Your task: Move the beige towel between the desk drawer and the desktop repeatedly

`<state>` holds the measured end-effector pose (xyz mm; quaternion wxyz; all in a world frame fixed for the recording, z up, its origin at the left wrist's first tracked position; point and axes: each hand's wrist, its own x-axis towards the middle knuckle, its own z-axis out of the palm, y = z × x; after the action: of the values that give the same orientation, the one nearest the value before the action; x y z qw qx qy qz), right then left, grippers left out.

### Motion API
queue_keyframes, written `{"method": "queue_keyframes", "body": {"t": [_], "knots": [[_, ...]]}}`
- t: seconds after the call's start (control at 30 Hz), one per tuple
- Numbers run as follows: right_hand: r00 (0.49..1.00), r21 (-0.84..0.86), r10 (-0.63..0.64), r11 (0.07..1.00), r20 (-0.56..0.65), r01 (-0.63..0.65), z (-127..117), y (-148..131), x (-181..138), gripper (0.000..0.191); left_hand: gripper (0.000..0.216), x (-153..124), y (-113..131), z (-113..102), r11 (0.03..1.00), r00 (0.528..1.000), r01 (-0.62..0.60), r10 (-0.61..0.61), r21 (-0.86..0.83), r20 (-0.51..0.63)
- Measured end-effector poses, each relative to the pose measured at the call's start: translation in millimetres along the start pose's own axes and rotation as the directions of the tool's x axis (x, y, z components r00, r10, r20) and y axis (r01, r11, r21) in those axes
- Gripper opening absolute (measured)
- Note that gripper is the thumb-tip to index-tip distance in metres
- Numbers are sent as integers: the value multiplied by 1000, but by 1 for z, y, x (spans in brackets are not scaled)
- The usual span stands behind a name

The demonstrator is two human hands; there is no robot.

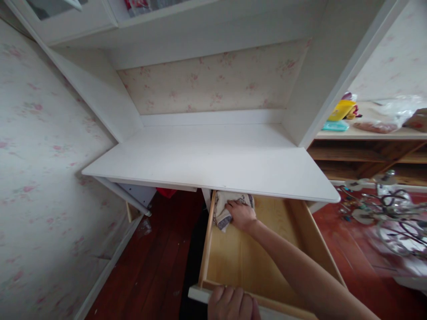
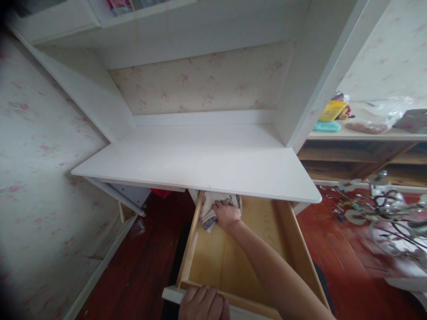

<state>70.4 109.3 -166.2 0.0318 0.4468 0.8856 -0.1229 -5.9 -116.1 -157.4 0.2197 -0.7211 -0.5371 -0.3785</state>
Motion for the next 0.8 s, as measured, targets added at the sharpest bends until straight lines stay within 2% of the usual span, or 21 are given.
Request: {"method": "queue_keyframes", "body": {"t": [0.1, 0.17, 0.23, 0.3, 0.37, 0.4, 0.47, 0.5, 0.53, 0.57, 0.6, 0.7, 0.8], "knots": [[999, 41, 37, 998, 11, -38, -7, 6, -19, 55, 32, 1, 2, -4, 1000, 999, 14, -13, -16, 45], [994, 70, 107, 992, 17, -108, -16, 11, -32, 56, 32, 2, 1, -8, 999, 998, 20, -18, -30, 68], [977, 151, 209, 966, 30, -211, -28, 16, -42, 47, 31, 4, -1, -12, 999, 997, 5, -2, -48, 76], [945, 317, 319, 891, 70, -325, -38, 17, -50, 35, 30, 7, -2, -14, 998, 997, -21, 26, -67, 74], [914, 541, 372, 742, 160, -396, -41, 10, -57, 29, 29, 9, -4, -16, 996, 996, -34, 40, -81, 74], [903, 661, 368, 624, 222, -417, -40, 4, -60, 28, 28, 10, -4, -16, 996, 996, -35, 41, -83, 74], [886, 846, 293, 297, 360, -442, -33, -16, -65, 28, 28, 10, -5, -16, 996, 996, -41, 46, -81, 71], [876, 882, 235, 119, 422, -457, -28, -27, -66, 29, 28, 9, -6, -15, 996, 996, -49, 54, -80, 64], [864, 880, 178, -21, 471, -475, -22, -40, -67, 29, 29, 8, -6, -15, 995, 997, -58, 63, -78, 54], [850, 858, 127, -122, 512, -499, -17, -52, -67, 29, 29, 7, -7, -14, 995, 997, -69, 72, -76, 40], [834, 832, 85, -181, 545, -524, -12, -64, -66, 29, 29, 6, -7, -13, 994, 996, -79, 81, -75, 23], [797, 774, 26, -262, 603, -576, -1, -88, -63, 26, 30, 2, -6, -9, 994, 996, -89, 88, -58, -22], [807, 778, 24, -284, 590, -560, 5, -95, -61, 24, 30, 1, -3, -7, 998, 998, -58, 56, -38, -38]]}}
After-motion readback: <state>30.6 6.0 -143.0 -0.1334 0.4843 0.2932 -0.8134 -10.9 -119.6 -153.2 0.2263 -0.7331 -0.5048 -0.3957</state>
